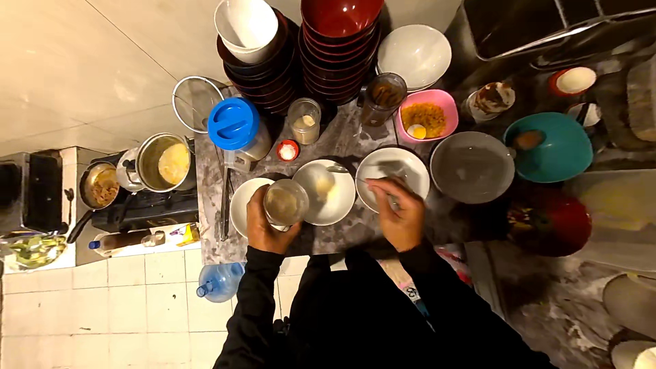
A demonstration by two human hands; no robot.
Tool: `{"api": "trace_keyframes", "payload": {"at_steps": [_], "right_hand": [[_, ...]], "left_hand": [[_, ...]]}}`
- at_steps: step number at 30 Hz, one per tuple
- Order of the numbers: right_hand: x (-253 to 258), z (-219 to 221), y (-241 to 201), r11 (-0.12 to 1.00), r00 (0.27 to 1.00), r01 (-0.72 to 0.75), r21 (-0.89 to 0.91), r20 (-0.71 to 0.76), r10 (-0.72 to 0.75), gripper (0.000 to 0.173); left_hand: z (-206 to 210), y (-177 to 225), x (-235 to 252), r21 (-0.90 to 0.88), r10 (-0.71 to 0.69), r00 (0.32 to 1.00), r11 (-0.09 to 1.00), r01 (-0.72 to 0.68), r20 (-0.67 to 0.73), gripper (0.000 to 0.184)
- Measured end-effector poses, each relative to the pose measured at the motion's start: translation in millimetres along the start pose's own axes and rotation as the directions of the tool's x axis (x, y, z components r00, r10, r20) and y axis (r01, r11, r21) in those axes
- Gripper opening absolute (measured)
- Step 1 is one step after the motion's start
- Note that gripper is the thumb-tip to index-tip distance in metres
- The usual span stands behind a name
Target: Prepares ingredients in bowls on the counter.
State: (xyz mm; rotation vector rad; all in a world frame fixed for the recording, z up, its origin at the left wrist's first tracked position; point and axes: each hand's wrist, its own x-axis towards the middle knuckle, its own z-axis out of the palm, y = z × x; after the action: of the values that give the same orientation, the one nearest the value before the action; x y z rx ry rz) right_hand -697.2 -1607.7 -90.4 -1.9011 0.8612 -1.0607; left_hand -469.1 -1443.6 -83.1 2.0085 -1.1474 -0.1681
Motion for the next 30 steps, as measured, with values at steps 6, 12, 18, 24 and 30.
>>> {"api": "trace_keyframes", "payload": {"at_steps": [6, 12, 18, 24, 30], "right_hand": [[8.2, -14.8, -58.4, 0.968, 0.954, 0.22, 0.118, 0.18, -0.239, 0.016], [-8.8, -15.4, -37.2, 0.953, 0.888, 0.293, 0.081, 0.346, -0.302, 0.019], [-2.9, -42.6, -30.8, 0.96, 0.931, 0.277, -0.035, 0.256, -0.26, 0.021], [-20.8, -35.7, -30.1, 0.993, 0.972, 0.12, 0.014, 0.203, -0.12, 0.02], [-19.8, -32.7, -28.9, 0.937, 0.957, -0.289, 0.198, 0.081, 0.278, 0.018]], "left_hand": [[18.7, 30.2, 3.3, -0.082, 0.141, 0.981, 0.988, -0.131, 0.135, 0.105], [36.5, 50.9, 9.9, -0.109, 0.234, 0.947, 0.971, -0.215, 0.219, 0.102], [49.5, 64.5, 11.6, -0.08, 0.283, 0.927, 0.959, -0.272, 0.246, 0.099], [60.4, 70.5, 15.4, -0.026, 0.289, 0.926, 0.956, -0.291, 0.245, 0.099], [71.2, 71.4, 14.7, -0.029, 0.262, 0.941, 0.965, -0.262, 0.214, 0.102]]}}
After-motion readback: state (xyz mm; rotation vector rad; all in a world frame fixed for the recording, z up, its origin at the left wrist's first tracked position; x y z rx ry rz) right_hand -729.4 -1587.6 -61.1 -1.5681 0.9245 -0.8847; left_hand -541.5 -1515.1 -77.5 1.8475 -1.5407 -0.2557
